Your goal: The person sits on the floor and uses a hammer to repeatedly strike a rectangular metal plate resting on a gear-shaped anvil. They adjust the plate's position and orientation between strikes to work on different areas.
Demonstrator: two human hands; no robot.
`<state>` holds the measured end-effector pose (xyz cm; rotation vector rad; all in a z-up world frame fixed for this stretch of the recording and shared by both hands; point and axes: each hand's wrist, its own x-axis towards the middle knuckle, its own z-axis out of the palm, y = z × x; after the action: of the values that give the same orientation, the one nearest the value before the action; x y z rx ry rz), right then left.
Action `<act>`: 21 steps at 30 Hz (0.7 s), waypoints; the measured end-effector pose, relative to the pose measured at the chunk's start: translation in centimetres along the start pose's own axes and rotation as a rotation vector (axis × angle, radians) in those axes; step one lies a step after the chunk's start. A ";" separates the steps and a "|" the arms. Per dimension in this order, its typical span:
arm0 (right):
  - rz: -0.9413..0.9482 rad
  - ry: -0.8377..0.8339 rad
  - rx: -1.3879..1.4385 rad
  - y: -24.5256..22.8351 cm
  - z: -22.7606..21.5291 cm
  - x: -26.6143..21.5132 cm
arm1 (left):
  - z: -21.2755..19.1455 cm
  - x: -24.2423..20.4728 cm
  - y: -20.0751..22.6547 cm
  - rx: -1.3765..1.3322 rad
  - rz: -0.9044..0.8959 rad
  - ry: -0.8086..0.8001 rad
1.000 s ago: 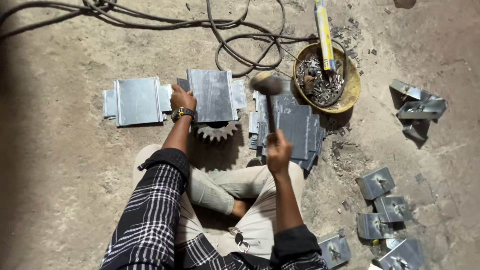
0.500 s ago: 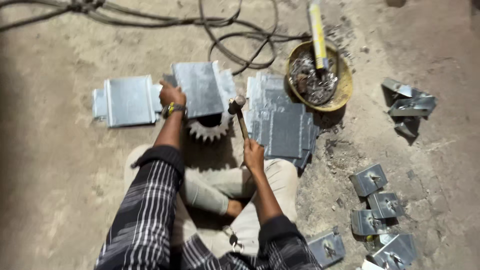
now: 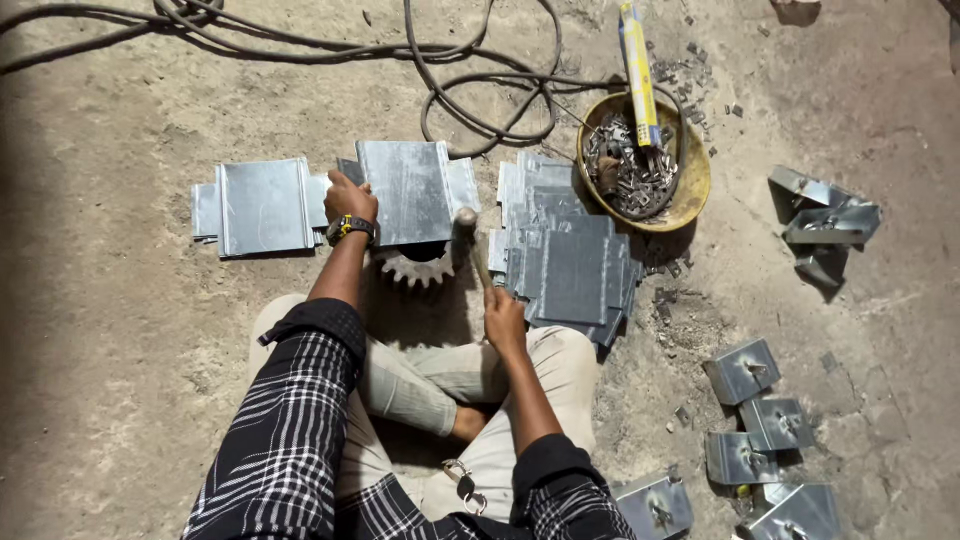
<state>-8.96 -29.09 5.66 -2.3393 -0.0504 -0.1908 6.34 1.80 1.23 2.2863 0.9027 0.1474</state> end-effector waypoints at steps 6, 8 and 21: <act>0.083 -0.010 0.142 -2.4 -3.5 -0.8 | 0.7 0.3 -0.1 0.005 0.000 -0.005; 0.041 0.040 0.232 -3.8 -4.5 -0.8 | 0.8 0.1 -0.7 0.018 0.007 -0.009; 0.062 0.062 0.153 -1.0 -1.6 -1.0 | -0.2 -0.5 -0.1 0.061 0.037 -0.025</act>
<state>-10.25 -29.55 7.32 -2.1776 0.0368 -0.2204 5.82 1.64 1.38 2.3574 0.8630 0.1078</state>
